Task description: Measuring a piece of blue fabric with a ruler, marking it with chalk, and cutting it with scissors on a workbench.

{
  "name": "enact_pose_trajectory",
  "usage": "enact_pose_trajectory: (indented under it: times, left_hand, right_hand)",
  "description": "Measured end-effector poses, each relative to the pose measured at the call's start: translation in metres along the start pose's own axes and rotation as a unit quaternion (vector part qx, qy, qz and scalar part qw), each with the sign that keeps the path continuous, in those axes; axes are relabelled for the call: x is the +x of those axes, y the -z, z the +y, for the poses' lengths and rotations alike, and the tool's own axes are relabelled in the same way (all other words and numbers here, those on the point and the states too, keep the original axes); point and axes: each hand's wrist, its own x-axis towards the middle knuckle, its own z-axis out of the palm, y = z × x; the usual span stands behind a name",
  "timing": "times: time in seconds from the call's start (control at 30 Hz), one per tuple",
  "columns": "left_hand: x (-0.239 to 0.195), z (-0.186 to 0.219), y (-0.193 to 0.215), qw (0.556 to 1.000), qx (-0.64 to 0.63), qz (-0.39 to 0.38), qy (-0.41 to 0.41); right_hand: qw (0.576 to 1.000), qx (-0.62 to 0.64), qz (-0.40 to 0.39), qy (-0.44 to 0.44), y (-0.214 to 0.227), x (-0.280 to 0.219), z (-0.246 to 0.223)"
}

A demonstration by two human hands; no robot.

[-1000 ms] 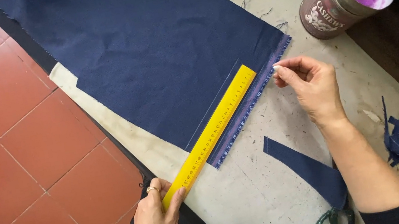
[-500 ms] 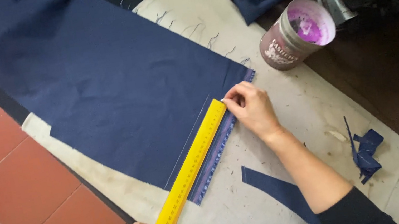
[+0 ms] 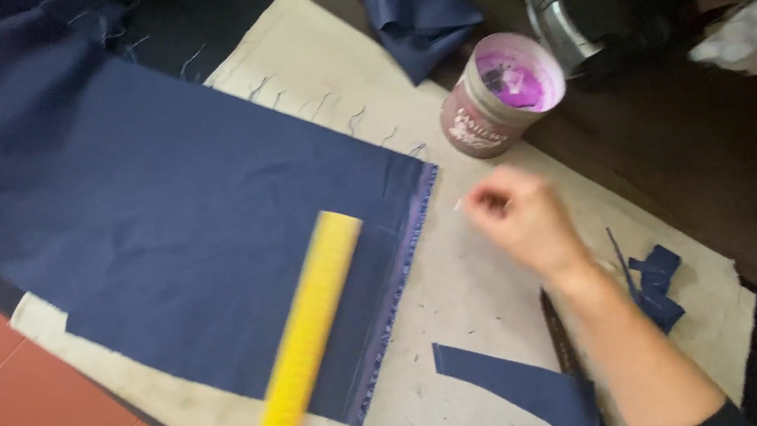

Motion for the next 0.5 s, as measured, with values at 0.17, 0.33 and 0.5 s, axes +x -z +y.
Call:
enact_pose_trajectory:
  times: [0.17, 0.33, 0.5]
  left_hand:
    - [0.025, 0.005, 0.01, 0.99, -0.098, 0.043, -0.095]
    - [0.047, 0.012, 0.023, 0.963, -0.209, 0.055, -0.16]
    - [0.054, 0.093, 0.056, 0.999, 0.028, 0.002, -0.027]
  right_hand:
    - [0.989, 0.034, 0.143, 0.014, 0.038, 0.037, 0.017]
    - [0.978, 0.051, 0.203, 0.001, 0.067, 0.063, 0.046]
    - [0.984, 0.025, 0.16, -0.076, 0.085, -0.05, 0.044]
